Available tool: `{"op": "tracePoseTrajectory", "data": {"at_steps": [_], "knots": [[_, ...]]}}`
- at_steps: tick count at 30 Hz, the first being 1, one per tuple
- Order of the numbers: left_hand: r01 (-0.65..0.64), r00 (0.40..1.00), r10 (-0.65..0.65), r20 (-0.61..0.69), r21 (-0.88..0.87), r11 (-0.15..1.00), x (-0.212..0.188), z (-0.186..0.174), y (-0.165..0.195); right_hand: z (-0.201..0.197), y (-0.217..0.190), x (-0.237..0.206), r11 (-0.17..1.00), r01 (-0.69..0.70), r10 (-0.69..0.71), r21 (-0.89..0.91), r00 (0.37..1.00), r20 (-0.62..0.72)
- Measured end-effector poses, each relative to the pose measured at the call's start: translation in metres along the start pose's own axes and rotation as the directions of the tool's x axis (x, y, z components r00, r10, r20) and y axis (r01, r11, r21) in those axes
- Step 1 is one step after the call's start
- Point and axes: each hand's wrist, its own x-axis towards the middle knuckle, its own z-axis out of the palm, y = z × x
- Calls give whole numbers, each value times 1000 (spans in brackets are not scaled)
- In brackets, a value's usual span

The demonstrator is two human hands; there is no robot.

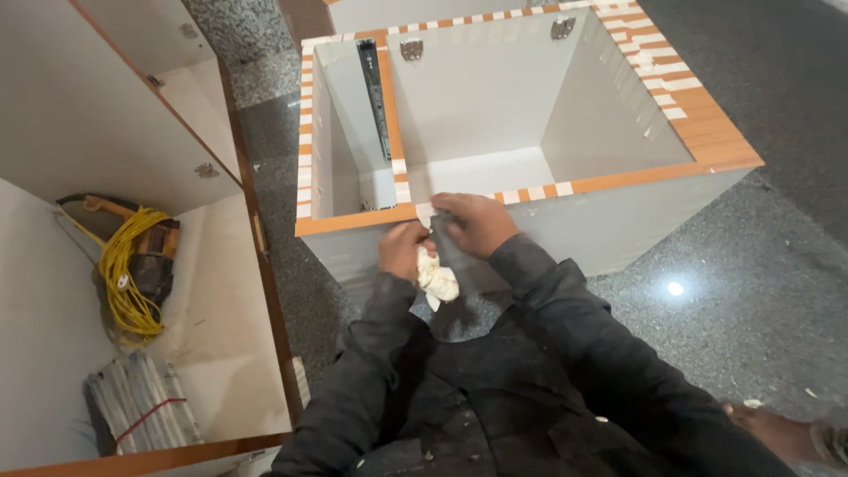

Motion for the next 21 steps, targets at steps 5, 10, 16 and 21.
{"op": "tracePoseTrajectory", "data": {"at_steps": [5, 10, 16, 21], "knots": [[115, 990, -110, 83, -57, 992, -16, -13, 31, 9, -8, 14, 976, 109, -128, -189, 988, -89], [110, 991, -117, -69, -90, 990, -38, -28, 40, 26, 14, 49, 917, -384, 385, -108, 923, -16], [-145, 989, 143, -31, -81, 986, -49, -38, 36, 38, 47, 74, 701, -703, 713, 122, 685, -152], [-128, 991, 131, 17, -116, 985, -45, -37, 31, 25, -1, 26, 936, -219, 301, 275, 903, -306]]}}
